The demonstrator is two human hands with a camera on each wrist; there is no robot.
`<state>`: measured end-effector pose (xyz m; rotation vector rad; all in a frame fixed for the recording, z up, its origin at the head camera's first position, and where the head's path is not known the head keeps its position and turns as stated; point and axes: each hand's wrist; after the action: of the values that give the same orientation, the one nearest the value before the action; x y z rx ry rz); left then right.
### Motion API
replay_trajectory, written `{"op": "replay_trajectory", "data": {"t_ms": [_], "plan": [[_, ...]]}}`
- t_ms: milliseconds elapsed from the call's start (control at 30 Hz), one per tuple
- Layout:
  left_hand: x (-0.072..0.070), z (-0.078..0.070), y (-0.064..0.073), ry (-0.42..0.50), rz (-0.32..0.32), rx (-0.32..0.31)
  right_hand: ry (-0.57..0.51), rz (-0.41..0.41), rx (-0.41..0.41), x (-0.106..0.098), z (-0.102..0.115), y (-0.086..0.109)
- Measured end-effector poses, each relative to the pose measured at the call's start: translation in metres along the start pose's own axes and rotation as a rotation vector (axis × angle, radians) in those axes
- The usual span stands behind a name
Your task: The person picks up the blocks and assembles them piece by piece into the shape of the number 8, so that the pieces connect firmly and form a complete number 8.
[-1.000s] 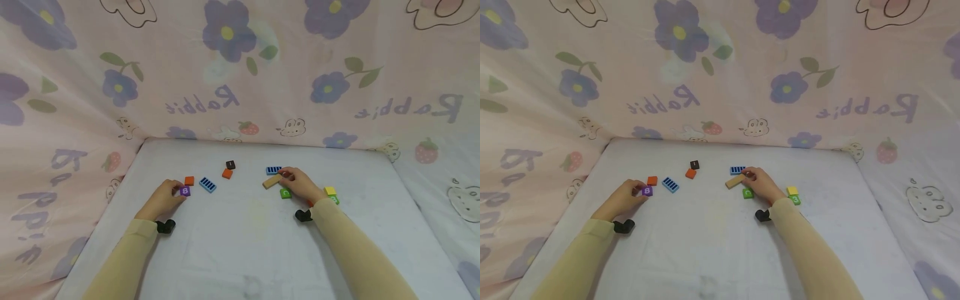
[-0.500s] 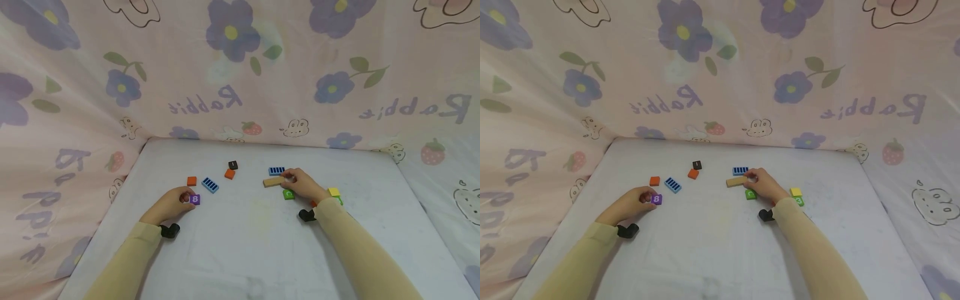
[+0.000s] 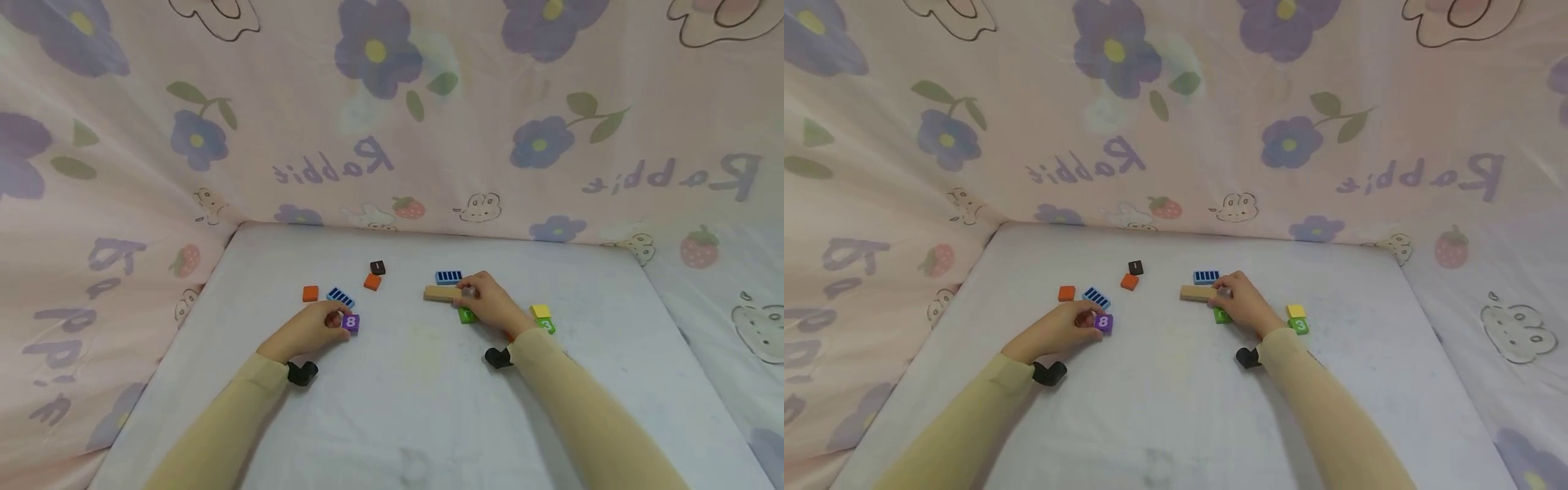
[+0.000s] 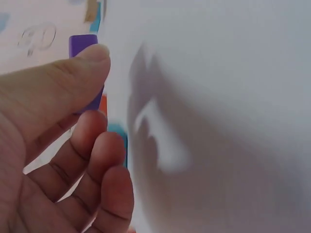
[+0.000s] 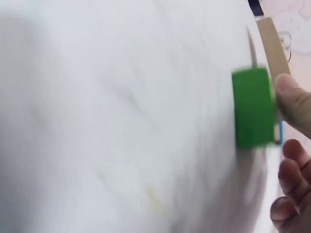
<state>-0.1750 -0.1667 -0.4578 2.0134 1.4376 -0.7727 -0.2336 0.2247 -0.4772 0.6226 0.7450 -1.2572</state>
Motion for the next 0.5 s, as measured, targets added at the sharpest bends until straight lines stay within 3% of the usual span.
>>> {"op": "replay_trajectory", "data": {"t_ms": [200,367,500], "plan": [[0.018,-0.011,-0.011,-0.016,0.048,0.042,-0.021,-0.035,-0.059,0.008,0.027,0.012],[0.025,-0.014,-0.016,-0.045,0.056,0.041,-0.051,-0.043,-0.106,0.018,0.042,0.024],[0.029,-0.016,-0.019,-0.072,0.056,0.031,-0.102,-0.012,-0.095,0.028,0.048,0.035]]}}
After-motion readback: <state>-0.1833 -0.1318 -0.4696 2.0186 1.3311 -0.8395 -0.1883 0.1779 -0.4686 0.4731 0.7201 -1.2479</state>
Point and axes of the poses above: each hand's wrist, its own y-axis away from the middle knuckle, its own x-axis out of the palm, z = x × y, and after that the axes turned 8 degrees about -z, right-handed
